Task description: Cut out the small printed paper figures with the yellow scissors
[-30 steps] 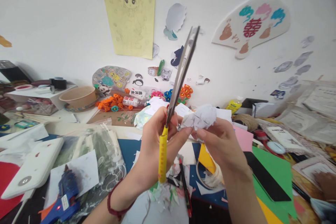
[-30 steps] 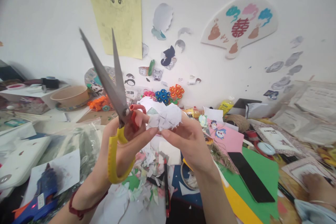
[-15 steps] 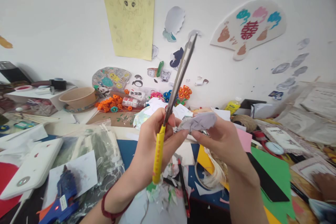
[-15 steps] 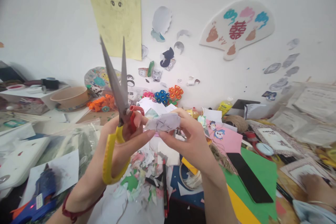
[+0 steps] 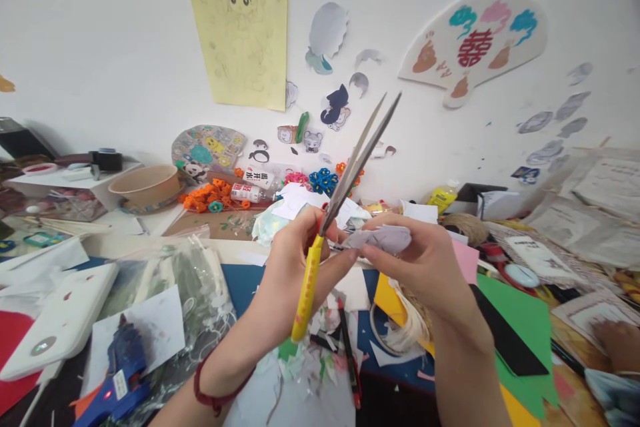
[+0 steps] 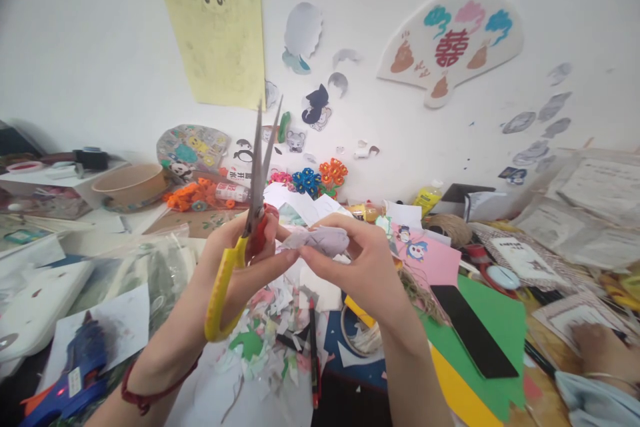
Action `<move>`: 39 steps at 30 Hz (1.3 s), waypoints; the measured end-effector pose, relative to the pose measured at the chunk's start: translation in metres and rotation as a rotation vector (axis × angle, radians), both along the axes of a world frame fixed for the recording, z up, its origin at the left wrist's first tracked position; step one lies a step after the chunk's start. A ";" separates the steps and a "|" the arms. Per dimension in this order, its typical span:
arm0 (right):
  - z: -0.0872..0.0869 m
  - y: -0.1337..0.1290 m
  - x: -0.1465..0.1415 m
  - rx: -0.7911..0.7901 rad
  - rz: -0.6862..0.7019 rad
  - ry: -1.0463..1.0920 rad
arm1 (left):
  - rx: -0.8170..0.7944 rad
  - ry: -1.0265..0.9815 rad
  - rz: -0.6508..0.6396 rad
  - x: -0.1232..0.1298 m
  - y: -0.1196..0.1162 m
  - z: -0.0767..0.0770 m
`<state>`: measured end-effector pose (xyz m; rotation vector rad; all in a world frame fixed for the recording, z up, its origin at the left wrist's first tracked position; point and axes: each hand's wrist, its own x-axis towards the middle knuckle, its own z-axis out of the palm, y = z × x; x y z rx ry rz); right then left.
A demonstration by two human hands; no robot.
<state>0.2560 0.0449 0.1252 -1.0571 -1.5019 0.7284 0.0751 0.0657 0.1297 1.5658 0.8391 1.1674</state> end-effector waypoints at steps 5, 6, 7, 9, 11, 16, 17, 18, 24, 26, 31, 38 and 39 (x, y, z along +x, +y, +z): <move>0.001 0.001 0.000 -0.008 -0.021 -0.012 | 0.030 0.053 0.026 0.000 0.001 0.001; 0.001 0.000 -0.001 -0.012 -0.030 -0.012 | 0.029 0.057 0.028 0.000 0.001 0.001; 0.001 0.000 -0.002 -0.012 -0.042 -0.011 | 0.031 0.057 0.032 0.001 0.000 0.001; 0.001 0.001 -0.004 -0.009 -0.070 -0.013 | 0.033 0.060 0.031 0.001 0.000 0.002; 0.000 0.001 -0.006 -0.016 -0.091 -0.024 | 0.032 0.066 0.023 0.002 -0.001 0.003; -0.003 0.004 -0.006 -0.022 -0.089 -0.031 | 0.030 0.094 0.026 0.004 -0.001 0.003; -0.003 0.004 -0.005 -0.016 -0.089 -0.028 | 0.037 0.095 0.026 0.004 -0.001 0.002; -0.003 0.004 -0.005 -0.002 -0.094 -0.027 | 0.047 0.097 0.027 0.004 0.000 0.001; -0.001 0.004 -0.008 0.055 -0.140 -0.053 | 0.098 0.107 0.060 0.005 0.000 -0.005; -0.001 0.003 -0.009 0.037 -0.143 -0.030 | 0.108 0.092 0.068 0.005 0.000 -0.005; -0.003 0.003 -0.009 -0.011 -0.123 0.044 | 0.051 0.022 0.070 0.007 -0.002 -0.004; -0.007 0.007 -0.007 -0.108 -0.054 0.191 | 0.017 -0.045 0.019 0.004 -0.002 -0.003; -0.007 0.007 -0.007 -0.125 -0.033 0.216 | 0.006 -0.049 0.008 0.004 -0.001 -0.002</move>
